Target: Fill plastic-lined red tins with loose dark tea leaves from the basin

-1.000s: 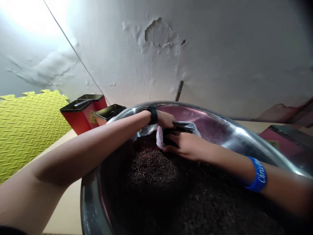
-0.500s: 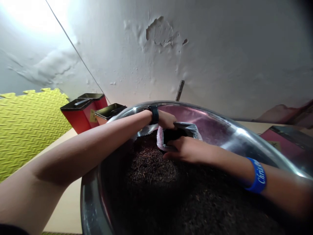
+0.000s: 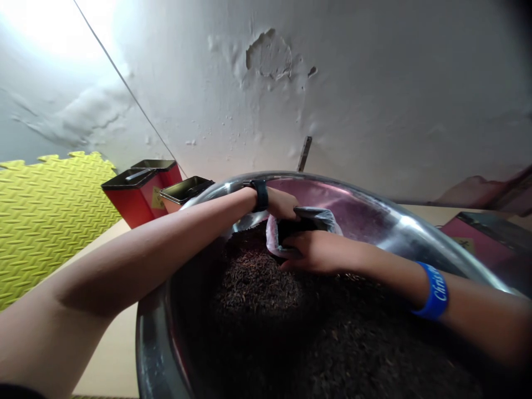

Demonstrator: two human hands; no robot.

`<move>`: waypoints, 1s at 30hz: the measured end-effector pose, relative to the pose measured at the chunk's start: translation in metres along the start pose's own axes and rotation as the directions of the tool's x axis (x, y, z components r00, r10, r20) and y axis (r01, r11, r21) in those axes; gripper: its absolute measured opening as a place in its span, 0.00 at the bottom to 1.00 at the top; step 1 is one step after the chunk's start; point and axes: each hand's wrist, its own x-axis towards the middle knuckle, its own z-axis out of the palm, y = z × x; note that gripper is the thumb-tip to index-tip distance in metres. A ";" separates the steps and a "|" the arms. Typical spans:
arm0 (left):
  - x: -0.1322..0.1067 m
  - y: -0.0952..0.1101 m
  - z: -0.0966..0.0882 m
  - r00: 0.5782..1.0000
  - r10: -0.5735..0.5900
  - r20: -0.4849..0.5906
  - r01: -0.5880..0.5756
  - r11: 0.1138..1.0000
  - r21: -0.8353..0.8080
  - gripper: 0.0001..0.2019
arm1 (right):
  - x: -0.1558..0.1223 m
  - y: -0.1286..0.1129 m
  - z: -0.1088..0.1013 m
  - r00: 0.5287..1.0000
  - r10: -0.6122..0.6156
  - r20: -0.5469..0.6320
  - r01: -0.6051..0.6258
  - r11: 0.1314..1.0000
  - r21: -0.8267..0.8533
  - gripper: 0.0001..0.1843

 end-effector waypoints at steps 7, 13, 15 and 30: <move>0.001 0.000 0.000 1.000 -0.006 0.014 0.006 1.000 0.016 0.16 | 0.000 0.000 0.001 0.999 0.047 0.012 -0.046 0.998 -0.042 0.30; 0.002 -0.001 0.001 1.000 -0.008 0.023 0.008 1.000 0.001 0.16 | 0.000 -0.003 0.001 0.997 0.052 0.055 -0.053 0.998 0.015 0.33; 0.003 -0.002 0.001 1.000 -0.011 0.025 0.011 1.000 -0.012 0.16 | 0.001 -0.003 0.002 1.000 0.000 -0.011 0.000 1.000 -0.007 0.35; 0.001 -0.001 0.001 1.000 0.006 0.031 -0.006 1.000 0.011 0.17 | 0.001 -0.004 -0.002 1.000 0.003 0.000 -0.003 0.995 -0.098 0.24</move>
